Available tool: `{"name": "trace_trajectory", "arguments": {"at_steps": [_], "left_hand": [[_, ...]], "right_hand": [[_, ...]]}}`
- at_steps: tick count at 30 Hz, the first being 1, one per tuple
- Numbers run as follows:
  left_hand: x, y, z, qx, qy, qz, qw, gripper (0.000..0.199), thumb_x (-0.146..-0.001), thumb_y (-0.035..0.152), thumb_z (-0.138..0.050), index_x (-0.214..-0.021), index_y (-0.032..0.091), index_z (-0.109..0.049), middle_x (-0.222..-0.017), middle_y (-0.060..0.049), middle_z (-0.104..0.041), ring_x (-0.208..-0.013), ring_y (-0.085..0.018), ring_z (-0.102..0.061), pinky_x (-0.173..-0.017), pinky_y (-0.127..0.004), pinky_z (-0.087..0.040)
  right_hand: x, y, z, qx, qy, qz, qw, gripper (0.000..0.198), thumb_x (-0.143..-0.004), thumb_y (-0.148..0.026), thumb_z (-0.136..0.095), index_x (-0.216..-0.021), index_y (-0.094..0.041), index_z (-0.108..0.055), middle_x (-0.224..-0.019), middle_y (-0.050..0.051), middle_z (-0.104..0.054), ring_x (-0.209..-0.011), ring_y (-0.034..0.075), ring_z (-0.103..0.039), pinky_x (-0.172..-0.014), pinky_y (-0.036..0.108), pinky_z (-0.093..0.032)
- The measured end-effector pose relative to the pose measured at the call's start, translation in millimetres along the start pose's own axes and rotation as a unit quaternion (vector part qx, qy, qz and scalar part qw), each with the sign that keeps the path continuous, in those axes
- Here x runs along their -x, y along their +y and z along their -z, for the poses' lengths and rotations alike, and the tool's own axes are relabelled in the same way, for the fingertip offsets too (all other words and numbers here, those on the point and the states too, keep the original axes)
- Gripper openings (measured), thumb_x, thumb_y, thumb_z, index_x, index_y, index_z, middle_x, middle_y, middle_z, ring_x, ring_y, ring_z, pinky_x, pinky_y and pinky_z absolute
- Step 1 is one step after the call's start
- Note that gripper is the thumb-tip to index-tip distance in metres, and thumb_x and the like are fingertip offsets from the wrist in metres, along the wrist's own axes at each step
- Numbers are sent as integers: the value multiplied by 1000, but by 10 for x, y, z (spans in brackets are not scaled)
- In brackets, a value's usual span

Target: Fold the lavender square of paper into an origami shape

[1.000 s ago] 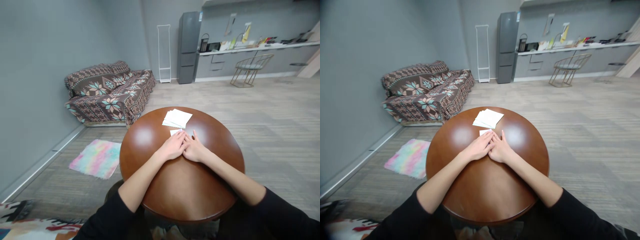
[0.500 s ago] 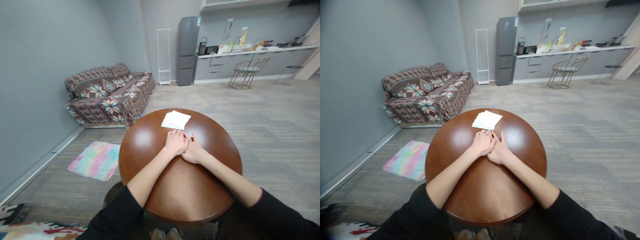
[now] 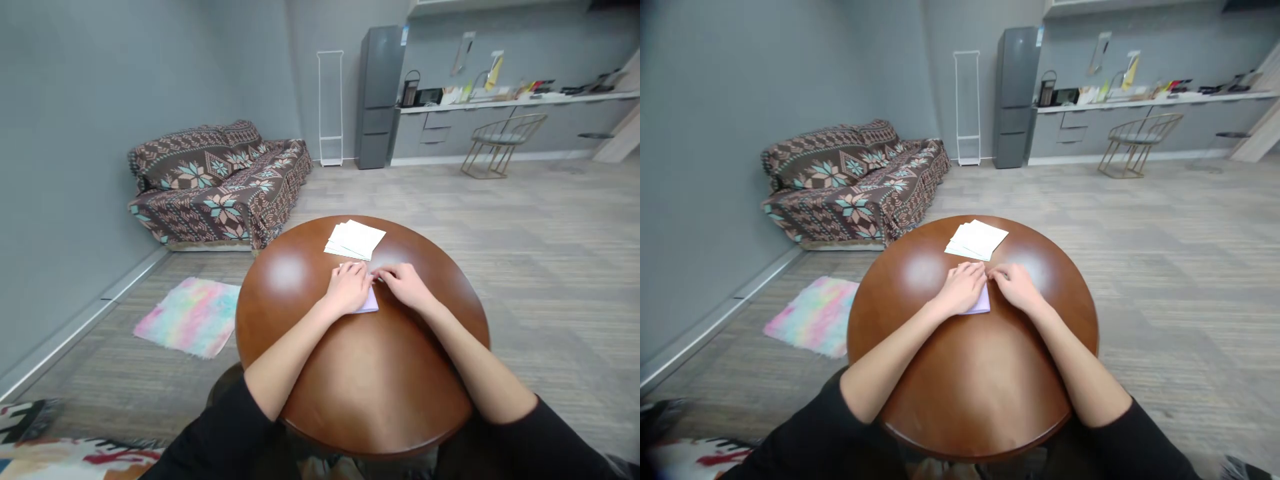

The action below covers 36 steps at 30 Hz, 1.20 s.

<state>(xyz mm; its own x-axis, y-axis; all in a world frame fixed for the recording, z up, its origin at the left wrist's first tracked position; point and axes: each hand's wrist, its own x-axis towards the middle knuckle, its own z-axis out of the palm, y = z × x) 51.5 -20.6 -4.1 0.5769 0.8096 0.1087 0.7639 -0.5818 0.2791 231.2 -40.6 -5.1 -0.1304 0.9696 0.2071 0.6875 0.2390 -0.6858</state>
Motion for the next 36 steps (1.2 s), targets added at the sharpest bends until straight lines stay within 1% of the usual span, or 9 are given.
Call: {"name": "trace_trajectory", "arguments": {"at_steps": [1,3,7,10,14,22,32,34,36], "left_hand": [[78,31,-22,-17,4,-8,1000,55,-105,42,-21,-143,17,-51,-154,-10,-50,-140,-29,-41,-112,-48,-35],[282,121,-78,-56,25,-38,997,55,-104,39,-28,-148,13,-45,-156,-12,-48,-140,-29,-40,-113,-48,-34],[702,306,-194,-87,50,-75,992,61,-103,44,-33,-151,8,-40,-158,-15,-44,-143,-30,-37,-116,-45,-31],[842,363,-231,-88,53,-72,992,61,-103,44,-35,-151,8,-41,-158,-16,-44,-144,-29,-38,-117,-43,-30],[790,363,-218,-90,51,-66,992,61,-102,43,-38,-150,6,-43,-157,-19,-44,-144,-31,-39,-115,-43,-34],[581,343,-243,-89,58,-59,993,56,-102,40,-38,-146,5,-46,-154,-20,-48,-144,-31,-42,-116,-43,-34],[601,326,-262,-45,61,-56,996,57,-100,38,-44,-146,5,-42,-153,-22,-47,-144,-32,-41,-119,-45,-31],[602,348,-245,-31,64,-43,997,58,-98,37,-48,-145,4,-42,-151,-22,-48,-142,-32,-43,-119,-45,-32],[602,379,-216,-18,68,-26,997,55,-97,36,-51,-142,6,-45,-147,-22,-50,-137,-32,-47,-115,-45,-37]], "right_hand": [[-25,27,6,3,26,-18,999,32,-93,-26,-45,-89,-18,-76,-95,9,-79,-91,25,-71,-88,38,-52],[-61,58,-20,5,51,-33,998,21,-88,-23,-53,-86,-17,-73,-89,9,-78,-86,25,-71,-83,35,-52],[-73,37,-107,-10,27,-16,999,8,-83,-24,-64,-84,-18,-70,-89,6,-76,-86,21,-69,-82,30,-50],[-59,28,-121,-16,-1,-5,1000,8,-81,-25,-67,-77,-19,-70,-84,4,-74,-80,20,-67,-77,29,-49],[-52,64,-100,-16,-18,-5,1000,13,-82,-26,-65,-73,-20,-71,-80,4,-73,-76,19,-65,-73,30,-48],[-78,91,-102,2,2,-13,1000,8,-80,-20,-65,-73,-19,-68,-77,4,-71,-75,19,-64,-71,29,-46],[-99,76,-117,57,-1,-45,997,8,-82,-21,-67,-75,-19,-66,-78,2,-71,-74,16,-64,-69,25,-43],[-87,47,-134,84,4,-58,995,10,-83,-24,-67,-75,-19,-65,-80,3,-71,-74,17,-64,-66,26,-41],[-59,4,-154,112,11,-76,991,13,-84,-28,-67,-74,-19,-63,-81,5,-71,-74,19,-63,-64,27,-39]]}}
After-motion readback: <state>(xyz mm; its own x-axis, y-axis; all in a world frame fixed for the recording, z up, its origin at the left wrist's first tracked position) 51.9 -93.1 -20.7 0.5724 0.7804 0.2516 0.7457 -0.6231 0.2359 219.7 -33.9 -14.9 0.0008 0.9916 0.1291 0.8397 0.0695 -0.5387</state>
